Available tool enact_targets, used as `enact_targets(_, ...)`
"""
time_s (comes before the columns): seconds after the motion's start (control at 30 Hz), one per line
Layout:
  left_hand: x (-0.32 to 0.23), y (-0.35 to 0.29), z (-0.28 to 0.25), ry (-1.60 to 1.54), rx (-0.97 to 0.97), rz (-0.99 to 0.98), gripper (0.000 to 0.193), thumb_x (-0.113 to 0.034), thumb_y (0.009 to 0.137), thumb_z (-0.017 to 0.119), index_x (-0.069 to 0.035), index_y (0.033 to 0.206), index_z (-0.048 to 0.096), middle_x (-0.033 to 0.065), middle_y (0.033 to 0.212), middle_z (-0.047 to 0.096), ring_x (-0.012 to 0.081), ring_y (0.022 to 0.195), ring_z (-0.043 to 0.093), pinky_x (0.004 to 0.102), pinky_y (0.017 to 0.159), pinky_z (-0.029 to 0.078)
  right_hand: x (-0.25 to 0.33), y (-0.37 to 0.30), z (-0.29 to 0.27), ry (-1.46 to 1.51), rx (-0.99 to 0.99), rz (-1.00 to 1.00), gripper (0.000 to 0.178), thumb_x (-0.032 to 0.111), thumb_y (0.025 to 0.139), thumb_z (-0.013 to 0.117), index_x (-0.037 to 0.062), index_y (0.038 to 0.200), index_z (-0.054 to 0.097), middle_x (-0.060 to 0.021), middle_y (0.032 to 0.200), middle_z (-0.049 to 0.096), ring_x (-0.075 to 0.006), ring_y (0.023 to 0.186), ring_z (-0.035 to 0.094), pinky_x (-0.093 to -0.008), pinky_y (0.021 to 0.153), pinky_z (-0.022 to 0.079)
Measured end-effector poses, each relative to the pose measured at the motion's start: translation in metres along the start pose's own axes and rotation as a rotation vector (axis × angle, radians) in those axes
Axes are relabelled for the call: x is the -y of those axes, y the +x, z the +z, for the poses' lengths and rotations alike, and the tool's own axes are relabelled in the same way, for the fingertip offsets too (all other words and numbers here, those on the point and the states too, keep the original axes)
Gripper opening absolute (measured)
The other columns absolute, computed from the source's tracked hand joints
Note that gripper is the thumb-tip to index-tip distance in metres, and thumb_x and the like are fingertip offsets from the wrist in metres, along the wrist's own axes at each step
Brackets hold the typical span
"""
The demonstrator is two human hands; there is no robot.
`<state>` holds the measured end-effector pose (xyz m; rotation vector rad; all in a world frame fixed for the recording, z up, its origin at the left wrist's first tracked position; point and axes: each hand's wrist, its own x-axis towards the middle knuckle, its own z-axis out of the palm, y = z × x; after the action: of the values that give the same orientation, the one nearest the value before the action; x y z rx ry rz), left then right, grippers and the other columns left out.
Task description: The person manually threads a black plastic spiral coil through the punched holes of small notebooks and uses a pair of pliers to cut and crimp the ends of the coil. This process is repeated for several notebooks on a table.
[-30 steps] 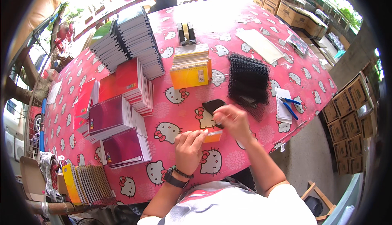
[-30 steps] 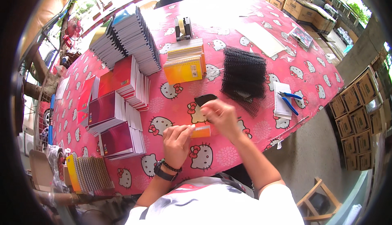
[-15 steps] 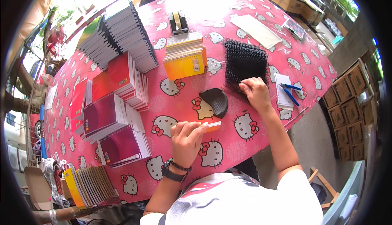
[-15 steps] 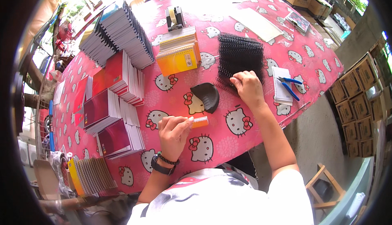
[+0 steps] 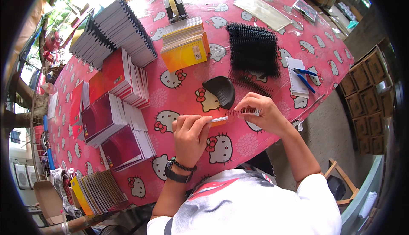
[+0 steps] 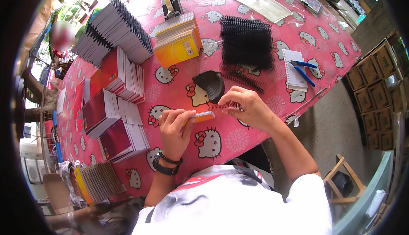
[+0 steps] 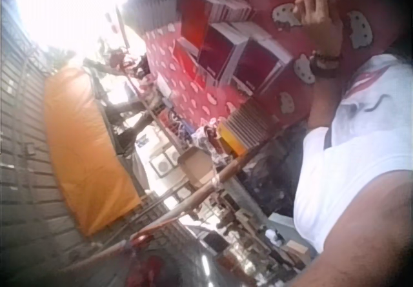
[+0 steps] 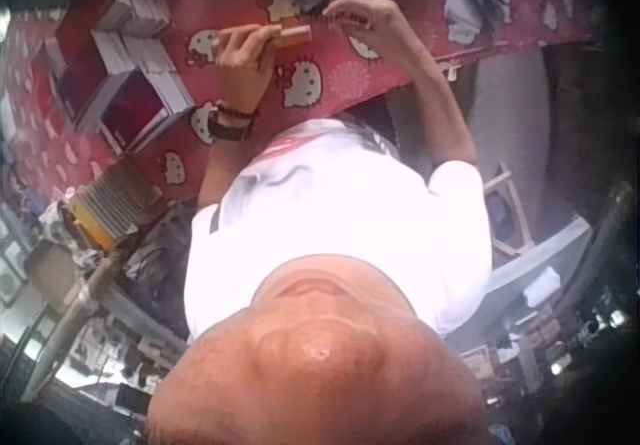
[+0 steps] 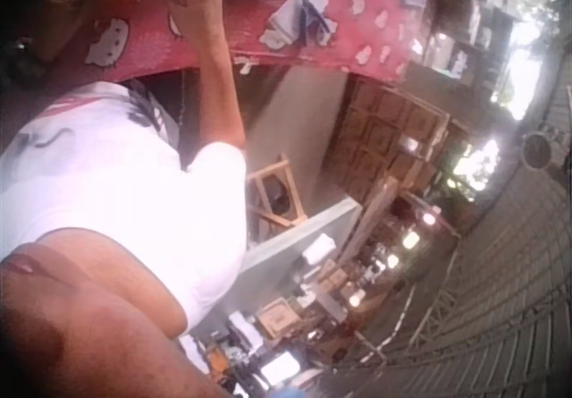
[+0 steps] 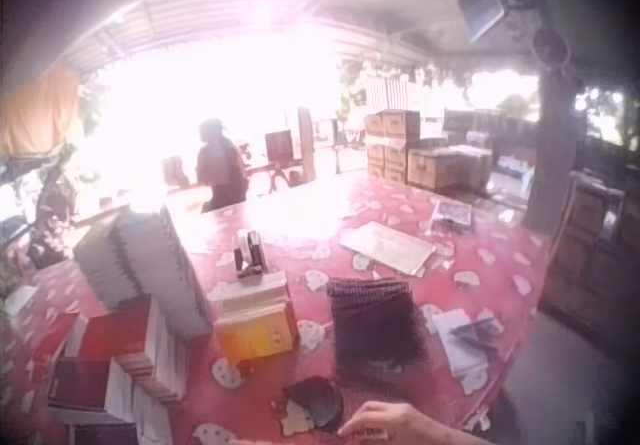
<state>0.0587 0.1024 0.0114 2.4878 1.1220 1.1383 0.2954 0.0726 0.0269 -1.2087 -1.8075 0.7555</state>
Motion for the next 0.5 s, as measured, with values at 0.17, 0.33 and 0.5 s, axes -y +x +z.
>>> enact_targets(0.17,0.001,0.002,-0.002,0.01,0.014,-0.003,0.014,-0.012,0.077,0.07,-0.013,0.091,0.068,-0.0014,0.083,0.061,0.0179,0.08,0.055,0.0323,0.073,0.038,-0.003,0.006,-0.001,-0.026,0.015,-0.021,0.025,-0.001,0.071,0.072,0.0085,0.093,0.066,-0.0053,0.087,0.058,-0.0215,0.086,0.058,-0.0338,0.079,0.046)
enact_targets(0.33,0.001,0.003,-0.002,-0.013,0.015,-0.011,0.014,-0.012,0.077,0.071,-0.013,0.09,0.069,-0.0009,0.082,0.061,0.0181,0.079,0.054,0.0319,0.072,0.038,-0.004,0.009,0.003,-0.178,-0.014,-0.146,0.03,-0.003,0.067,0.071,0.0136,0.092,0.066,-0.0029,0.084,0.055,-0.0213,0.086,0.054,-0.0356,0.083,0.04)
enact_targets(0.5,0.001,0.004,-0.002,-0.022,0.033,-0.016,0.015,-0.012,0.076,0.071,-0.012,0.09,0.069,-0.0002,0.081,0.061,0.0183,0.08,0.053,0.0319,0.072,0.037,-0.007,0.006,0.01,-0.224,-0.091,-0.135,0.03,-0.004,0.066,0.071,0.0114,0.091,0.066,-0.0034,0.084,0.054,-0.0224,0.085,0.053,-0.0348,0.076,0.044)
